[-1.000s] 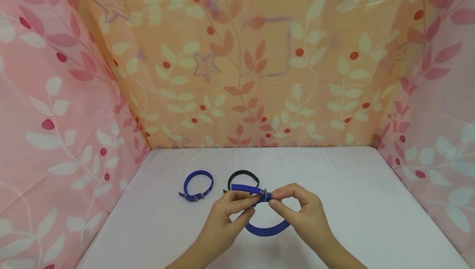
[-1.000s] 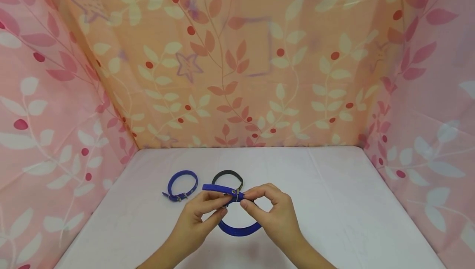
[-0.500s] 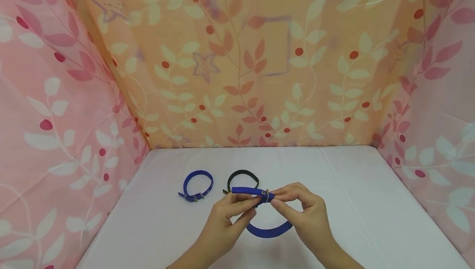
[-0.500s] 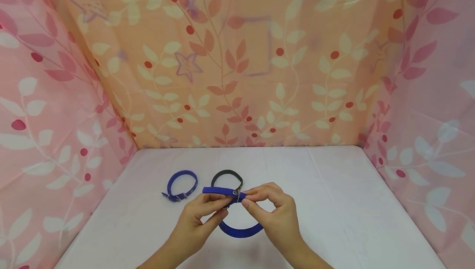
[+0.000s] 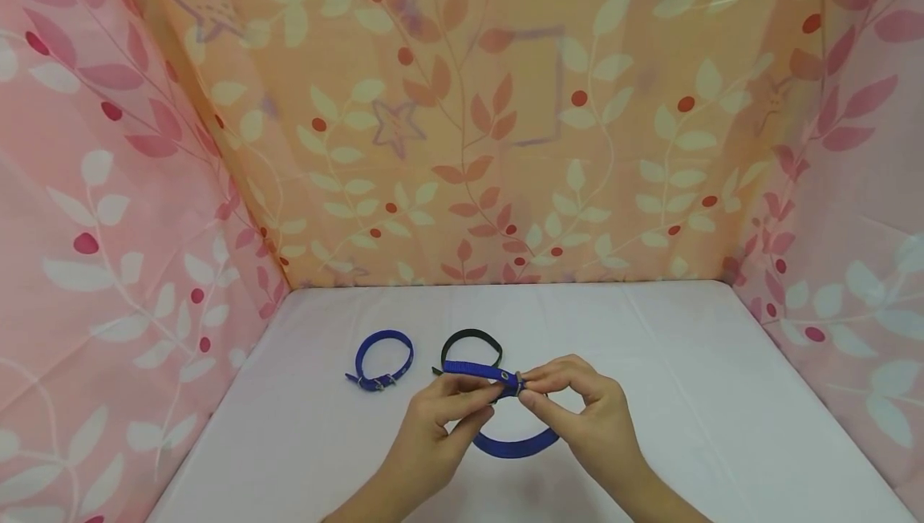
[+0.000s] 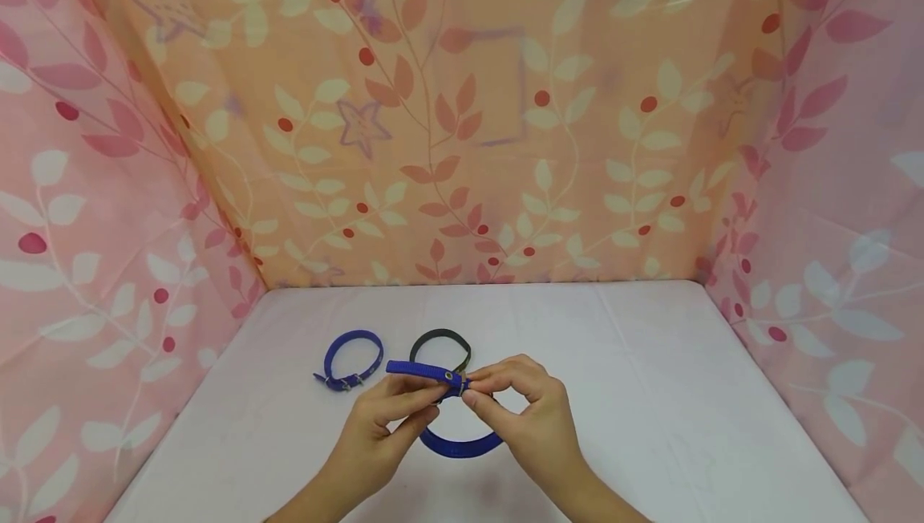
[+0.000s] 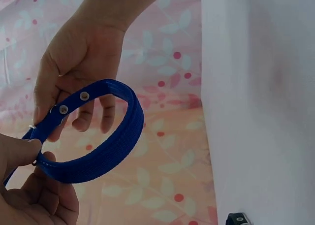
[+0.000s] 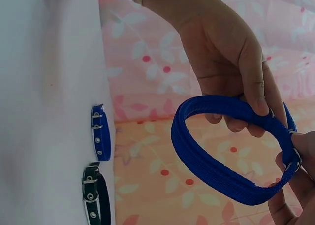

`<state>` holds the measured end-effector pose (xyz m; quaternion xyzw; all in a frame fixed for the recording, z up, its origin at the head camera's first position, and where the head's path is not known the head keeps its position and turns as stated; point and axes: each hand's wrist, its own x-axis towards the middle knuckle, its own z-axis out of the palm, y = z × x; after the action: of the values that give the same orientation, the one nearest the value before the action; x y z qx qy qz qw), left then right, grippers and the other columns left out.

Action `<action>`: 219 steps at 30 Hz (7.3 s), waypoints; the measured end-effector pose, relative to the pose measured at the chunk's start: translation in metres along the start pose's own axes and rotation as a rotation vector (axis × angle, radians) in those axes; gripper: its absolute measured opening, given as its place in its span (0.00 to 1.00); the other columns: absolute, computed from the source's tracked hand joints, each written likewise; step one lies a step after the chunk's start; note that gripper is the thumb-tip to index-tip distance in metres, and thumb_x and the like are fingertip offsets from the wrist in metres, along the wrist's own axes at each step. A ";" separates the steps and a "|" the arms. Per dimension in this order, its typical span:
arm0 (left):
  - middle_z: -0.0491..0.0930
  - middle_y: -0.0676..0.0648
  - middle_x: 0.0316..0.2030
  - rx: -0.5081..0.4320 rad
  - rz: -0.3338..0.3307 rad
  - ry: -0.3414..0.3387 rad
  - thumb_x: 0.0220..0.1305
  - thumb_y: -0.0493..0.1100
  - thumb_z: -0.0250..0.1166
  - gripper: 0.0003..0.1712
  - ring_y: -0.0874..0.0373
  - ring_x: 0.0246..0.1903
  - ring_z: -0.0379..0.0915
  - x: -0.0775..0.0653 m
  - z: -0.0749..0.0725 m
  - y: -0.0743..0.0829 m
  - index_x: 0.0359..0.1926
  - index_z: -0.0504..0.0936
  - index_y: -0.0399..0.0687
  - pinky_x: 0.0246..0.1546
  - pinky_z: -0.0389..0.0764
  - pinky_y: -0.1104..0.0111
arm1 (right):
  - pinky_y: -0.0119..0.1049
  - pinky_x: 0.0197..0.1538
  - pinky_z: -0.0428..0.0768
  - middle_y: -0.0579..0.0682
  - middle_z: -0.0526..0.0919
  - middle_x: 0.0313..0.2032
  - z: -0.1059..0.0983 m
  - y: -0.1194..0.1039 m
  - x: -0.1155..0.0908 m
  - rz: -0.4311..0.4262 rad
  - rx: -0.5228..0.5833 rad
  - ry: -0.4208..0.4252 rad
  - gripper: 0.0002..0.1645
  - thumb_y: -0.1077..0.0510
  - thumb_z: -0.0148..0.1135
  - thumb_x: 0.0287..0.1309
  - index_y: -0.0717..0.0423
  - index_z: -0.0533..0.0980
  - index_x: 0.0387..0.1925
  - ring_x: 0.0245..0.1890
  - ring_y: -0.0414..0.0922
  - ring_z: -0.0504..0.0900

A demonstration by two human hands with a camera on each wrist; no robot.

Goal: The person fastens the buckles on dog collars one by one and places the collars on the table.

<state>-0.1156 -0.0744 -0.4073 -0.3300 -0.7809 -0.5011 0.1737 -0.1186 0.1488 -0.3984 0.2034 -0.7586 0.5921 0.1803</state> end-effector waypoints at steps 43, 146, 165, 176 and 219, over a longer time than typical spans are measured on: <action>0.84 0.60 0.45 -0.017 -0.111 -0.046 0.69 0.40 0.68 0.17 0.62 0.41 0.78 0.001 -0.002 0.002 0.55 0.84 0.63 0.41 0.83 0.69 | 0.33 0.54 0.78 0.38 0.87 0.46 -0.007 0.001 0.006 -0.261 -0.154 -0.087 0.16 0.61 0.77 0.56 0.39 0.81 0.41 0.51 0.40 0.81; 0.84 0.48 0.45 -0.346 -0.327 0.051 0.68 0.40 0.69 0.10 0.51 0.45 0.80 0.002 -0.012 0.012 0.50 0.83 0.49 0.53 0.82 0.68 | 0.37 0.49 0.78 0.30 0.83 0.39 -0.013 0.000 0.006 -0.216 -0.270 -0.164 0.17 0.53 0.80 0.52 0.31 0.83 0.41 0.45 0.36 0.79; 0.84 0.46 0.53 -0.349 -0.155 -0.011 0.72 0.34 0.62 0.12 0.51 0.54 0.77 0.005 -0.018 0.000 0.54 0.81 0.49 0.61 0.75 0.65 | 0.35 0.64 0.67 0.35 0.84 0.35 -0.018 0.001 0.014 -0.513 -0.241 -0.068 0.23 0.63 0.83 0.41 0.41 0.84 0.39 0.43 0.39 0.80; 0.66 0.43 0.74 -0.296 -0.400 -0.180 0.75 0.63 0.56 0.40 0.43 0.71 0.64 0.011 -0.021 -0.005 0.77 0.61 0.47 0.65 0.75 0.52 | 0.41 0.70 0.65 0.45 0.86 0.34 -0.018 -0.004 0.019 -0.719 -0.218 0.036 0.12 0.49 0.71 0.64 0.54 0.85 0.38 0.42 0.45 0.80; 0.66 0.40 0.73 -0.657 -0.410 -0.165 0.68 0.56 0.68 0.47 0.45 0.68 0.65 0.009 -0.025 -0.007 0.79 0.55 0.47 0.63 0.75 0.57 | 0.74 0.56 0.72 0.45 0.80 0.65 -0.040 -0.001 0.018 0.171 -0.141 -0.360 0.41 0.48 0.79 0.53 0.37 0.74 0.68 0.61 0.57 0.76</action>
<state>-0.1284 -0.0951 -0.3953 -0.2443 -0.6401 -0.7203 -0.1084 -0.1324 0.1859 -0.3788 0.2276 -0.8327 0.5048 0.0048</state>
